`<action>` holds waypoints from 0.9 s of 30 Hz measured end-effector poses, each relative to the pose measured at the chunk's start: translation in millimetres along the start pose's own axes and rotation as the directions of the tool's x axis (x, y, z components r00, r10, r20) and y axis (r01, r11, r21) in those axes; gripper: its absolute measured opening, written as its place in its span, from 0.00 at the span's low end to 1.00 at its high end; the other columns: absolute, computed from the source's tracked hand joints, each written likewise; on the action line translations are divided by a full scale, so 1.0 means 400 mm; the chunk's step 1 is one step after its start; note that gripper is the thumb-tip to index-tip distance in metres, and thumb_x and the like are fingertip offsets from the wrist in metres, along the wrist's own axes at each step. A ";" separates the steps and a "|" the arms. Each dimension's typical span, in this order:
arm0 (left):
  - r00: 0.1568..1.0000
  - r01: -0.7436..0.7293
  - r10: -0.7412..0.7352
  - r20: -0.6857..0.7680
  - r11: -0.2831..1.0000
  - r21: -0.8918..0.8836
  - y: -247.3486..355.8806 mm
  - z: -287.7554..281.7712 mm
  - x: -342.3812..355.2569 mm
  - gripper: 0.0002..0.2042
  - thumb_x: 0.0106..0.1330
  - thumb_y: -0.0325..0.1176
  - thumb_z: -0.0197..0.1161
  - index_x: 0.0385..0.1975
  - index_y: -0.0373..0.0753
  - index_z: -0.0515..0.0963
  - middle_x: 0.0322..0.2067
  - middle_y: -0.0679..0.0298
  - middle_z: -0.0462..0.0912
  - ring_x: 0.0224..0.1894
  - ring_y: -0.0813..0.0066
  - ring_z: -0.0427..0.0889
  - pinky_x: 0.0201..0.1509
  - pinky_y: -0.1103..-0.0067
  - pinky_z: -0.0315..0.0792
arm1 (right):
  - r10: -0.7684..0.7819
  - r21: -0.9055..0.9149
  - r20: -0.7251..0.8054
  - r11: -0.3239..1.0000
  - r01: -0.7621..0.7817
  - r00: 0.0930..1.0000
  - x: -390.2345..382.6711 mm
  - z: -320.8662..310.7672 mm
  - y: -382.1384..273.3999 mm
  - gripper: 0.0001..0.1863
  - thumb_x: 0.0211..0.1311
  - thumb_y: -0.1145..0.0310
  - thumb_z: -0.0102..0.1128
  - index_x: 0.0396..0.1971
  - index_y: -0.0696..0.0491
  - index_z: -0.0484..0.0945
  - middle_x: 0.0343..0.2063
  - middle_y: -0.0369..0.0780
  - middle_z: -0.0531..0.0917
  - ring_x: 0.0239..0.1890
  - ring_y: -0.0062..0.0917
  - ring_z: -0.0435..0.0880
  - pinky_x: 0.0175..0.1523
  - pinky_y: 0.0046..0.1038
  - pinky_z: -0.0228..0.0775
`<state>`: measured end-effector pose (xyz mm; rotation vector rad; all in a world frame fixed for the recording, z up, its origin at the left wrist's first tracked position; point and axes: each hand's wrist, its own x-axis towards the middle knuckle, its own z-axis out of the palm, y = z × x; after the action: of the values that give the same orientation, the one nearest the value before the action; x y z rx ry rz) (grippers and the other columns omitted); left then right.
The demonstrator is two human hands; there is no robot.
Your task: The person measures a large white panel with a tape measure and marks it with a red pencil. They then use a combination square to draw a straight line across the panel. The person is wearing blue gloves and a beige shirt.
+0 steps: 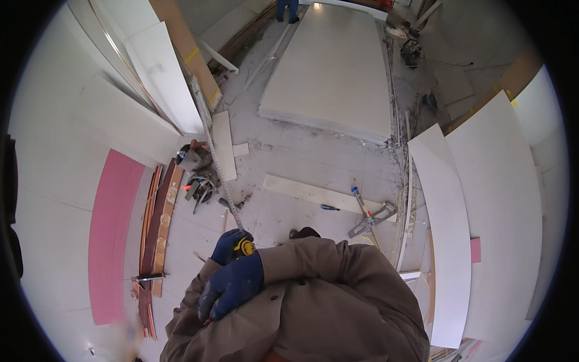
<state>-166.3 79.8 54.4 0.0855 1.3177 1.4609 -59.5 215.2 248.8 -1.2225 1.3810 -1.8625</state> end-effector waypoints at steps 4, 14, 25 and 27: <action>0.957 -0.289 0.225 0.182 0.795 0.534 0.071 -0.095 0.211 0.12 0.71 0.36 0.58 0.38 0.31 0.81 0.35 0.56 0.85 0.37 0.65 0.85 0.44 0.74 0.79 | -0.034 -0.043 0.036 0.998 0.035 0.999 -0.027 -0.256 0.066 0.22 0.69 0.63 0.60 0.56 0.62 0.77 0.55 0.52 0.81 0.59 0.41 0.78 0.64 0.36 0.68; 0.976 0.105 -0.092 0.197 0.993 -0.052 0.458 -0.098 0.689 0.13 0.73 0.37 0.56 0.42 0.32 0.80 0.38 0.55 0.85 0.42 0.60 0.84 0.49 0.70 0.78 | -0.244 -0.253 0.070 0.934 0.254 0.967 -0.001 -0.850 -0.049 0.18 0.69 0.57 0.63 0.47 0.56 0.85 0.45 0.46 0.86 0.48 0.37 0.83 0.54 0.38 0.73; 0.936 0.186 -0.121 0.330 0.967 -0.172 0.834 -0.218 0.998 0.14 0.74 0.37 0.54 0.46 0.32 0.78 0.42 0.53 0.84 0.47 0.56 0.83 0.54 0.66 0.77 | -0.025 0.100 -0.929 0.944 0.315 0.368 -0.387 -1.373 -0.203 0.29 0.75 0.69 0.53 0.72 0.52 0.60 0.41 0.45 0.85 0.39 0.26 0.87 0.42 0.28 0.81; 0.933 0.218 -0.138 0.331 0.952 -0.216 0.869 -0.272 1.079 0.14 0.74 0.37 0.54 0.47 0.32 0.77 0.42 0.53 0.84 0.48 0.55 0.83 0.55 0.65 0.77 | 0.003 -0.001 -1.000 0.991 0.136 -0.025 -0.491 -1.450 -0.078 0.29 0.74 0.69 0.53 0.72 0.50 0.60 0.39 0.43 0.85 0.39 0.25 0.87 0.41 0.27 0.82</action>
<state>-628.3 403.1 19.9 0.0281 0.8543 1.3794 -476.6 656.5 164.3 0.5931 1.7420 -3.0181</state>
